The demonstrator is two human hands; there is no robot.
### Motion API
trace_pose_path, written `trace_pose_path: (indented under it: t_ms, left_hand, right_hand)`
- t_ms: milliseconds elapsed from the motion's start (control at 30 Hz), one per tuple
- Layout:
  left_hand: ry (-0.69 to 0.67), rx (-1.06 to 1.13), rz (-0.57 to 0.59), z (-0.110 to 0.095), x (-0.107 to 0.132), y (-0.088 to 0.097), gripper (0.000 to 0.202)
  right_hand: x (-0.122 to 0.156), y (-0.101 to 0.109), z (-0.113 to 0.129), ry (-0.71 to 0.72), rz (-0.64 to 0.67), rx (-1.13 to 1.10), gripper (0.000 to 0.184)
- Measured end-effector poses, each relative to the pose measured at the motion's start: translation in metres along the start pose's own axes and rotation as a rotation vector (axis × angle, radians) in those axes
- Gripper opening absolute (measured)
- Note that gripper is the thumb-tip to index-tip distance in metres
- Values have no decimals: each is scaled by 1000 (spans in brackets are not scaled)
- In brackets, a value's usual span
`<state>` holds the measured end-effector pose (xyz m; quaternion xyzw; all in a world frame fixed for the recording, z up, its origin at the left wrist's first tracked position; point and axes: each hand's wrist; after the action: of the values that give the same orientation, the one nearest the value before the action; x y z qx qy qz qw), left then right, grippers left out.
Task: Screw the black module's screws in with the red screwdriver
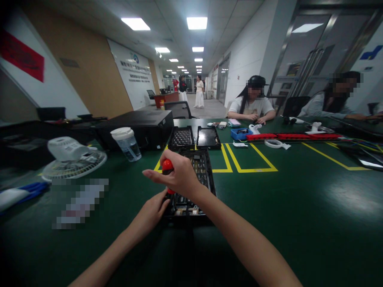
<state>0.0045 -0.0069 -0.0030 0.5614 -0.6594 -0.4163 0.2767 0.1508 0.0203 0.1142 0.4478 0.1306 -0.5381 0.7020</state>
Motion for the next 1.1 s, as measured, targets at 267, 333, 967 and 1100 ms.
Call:
trace_pose_path:
  t_ms: [267, 333, 967, 1100]
  left_hand:
    - [-12, 7, -3, -2, 1, 2, 35]
    - [-18, 10, -13, -1, 1, 1, 34]
    - [-42, 48, -29, -1, 1, 2, 34]
    - [-43, 49, -33, -1, 1, 2, 34]
  right_hand:
    - [1, -4, 0, -38, 91, -41, 16]
    - [2, -6, -2, -32, 114, -68, 18]
    - [-1, 2, 1, -55, 221, -154, 19]
    - [-1, 4, 1, -49, 199, -128, 18]
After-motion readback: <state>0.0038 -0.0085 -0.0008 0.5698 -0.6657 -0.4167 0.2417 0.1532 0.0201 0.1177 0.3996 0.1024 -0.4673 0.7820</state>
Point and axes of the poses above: each hand's wrist, its own x-axis away from the middle knuckle, its own y-axis out of the back of the hand, z = x × y, and after that the axes turned 1 degree about -y, right-handed
